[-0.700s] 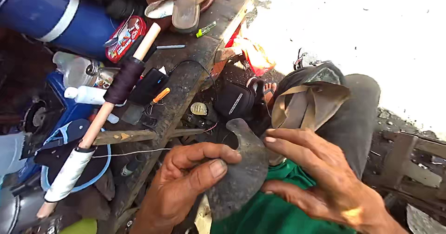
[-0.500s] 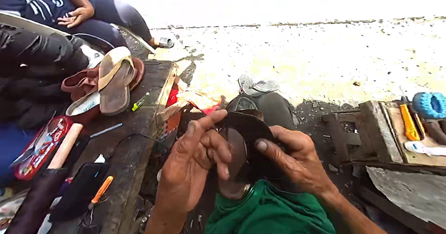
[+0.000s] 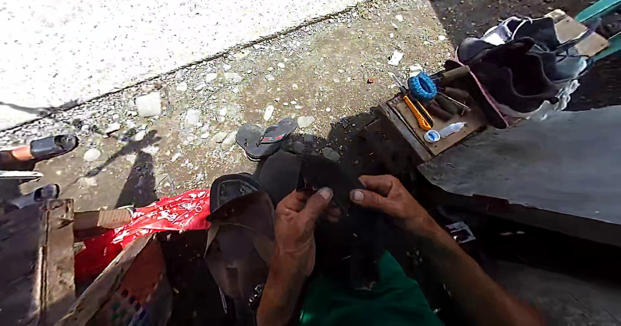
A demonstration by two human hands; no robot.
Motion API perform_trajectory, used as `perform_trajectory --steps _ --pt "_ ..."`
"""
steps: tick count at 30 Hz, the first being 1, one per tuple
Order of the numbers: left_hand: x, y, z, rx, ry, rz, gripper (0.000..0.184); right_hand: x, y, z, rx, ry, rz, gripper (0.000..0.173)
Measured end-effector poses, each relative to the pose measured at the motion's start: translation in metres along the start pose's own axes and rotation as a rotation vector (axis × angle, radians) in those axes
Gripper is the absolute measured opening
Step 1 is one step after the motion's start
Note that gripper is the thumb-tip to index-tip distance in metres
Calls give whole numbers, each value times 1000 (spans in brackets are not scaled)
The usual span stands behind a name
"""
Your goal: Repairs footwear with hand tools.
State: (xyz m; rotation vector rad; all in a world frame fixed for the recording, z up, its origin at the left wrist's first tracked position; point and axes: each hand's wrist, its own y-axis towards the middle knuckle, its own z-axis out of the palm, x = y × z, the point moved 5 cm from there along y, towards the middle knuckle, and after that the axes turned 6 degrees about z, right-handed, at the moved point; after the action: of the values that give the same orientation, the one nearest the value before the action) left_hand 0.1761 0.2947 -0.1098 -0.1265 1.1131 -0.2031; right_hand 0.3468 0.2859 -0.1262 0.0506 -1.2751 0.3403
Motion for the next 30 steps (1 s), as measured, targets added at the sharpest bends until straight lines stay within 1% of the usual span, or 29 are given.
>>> perform_trajectory --steps 3,6,8,10,11,12,14,15,16,17,19,20,21,22,23,24,25,26,27,30 --pt "9 4 0 1 11 -18 14 -7 1 -6 -21 45 28 18" --pt "11 12 -3 -30 115 48 11 -11 4 -13 -56 15 22 18" --pt "9 20 -2 -56 238 115 9 -6 7 -25 -203 -176 -35 21" --pt "3 30 1 -70 368 205 9 9 10 -43 -388 -447 -175 32" --pt "-1 36 4 -77 404 239 8 21 10 -48 -440 -483 -264 35" --pt "-3 43 6 -80 426 262 8 35 9 -49 -443 -461 -338 35" --pt "-4 53 12 -78 446 279 9 59 8 -40 -380 -387 -417 35" --pt "-5 57 16 -63 445 284 9 65 12 -33 -345 -370 -415 35" --pt "-6 60 21 -49 450 295 10 64 20 -29 -313 -394 -360 35" --pt "-7 63 25 -37 457 304 10 55 35 -33 -267 -473 -235 43" --pt "-3 64 31 -34 469 299 10 15 66 -63 -109 -658 152 97" --pt "-1 60 29 -35 478 273 9 -4 67 -72 -61 -657 247 112" --pt "-2 63 26 -42 468 257 9 -10 68 -72 -30 -605 212 115" --pt "-4 72 25 -60 432 241 10 -3 74 -68 29 -528 98 106" --pt "-2 69 20 -79 393 184 11 -3 69 -57 105 -432 0 87" --pt "1 60 11 -93 365 117 13 -13 54 -42 137 -338 -50 66" --pt "2 62 10 -88 337 98 14 -17 48 -38 128 -291 -91 48" --pt "2 66 13 -69 317 98 16 -19 45 -43 106 -273 -118 37" --pt "3 64 12 -56 301 81 18 -25 36 -43 83 -242 -120 32" --pt "6 61 11 -21 211 -10 23 -30 10 -35 18 -146 -129 28"
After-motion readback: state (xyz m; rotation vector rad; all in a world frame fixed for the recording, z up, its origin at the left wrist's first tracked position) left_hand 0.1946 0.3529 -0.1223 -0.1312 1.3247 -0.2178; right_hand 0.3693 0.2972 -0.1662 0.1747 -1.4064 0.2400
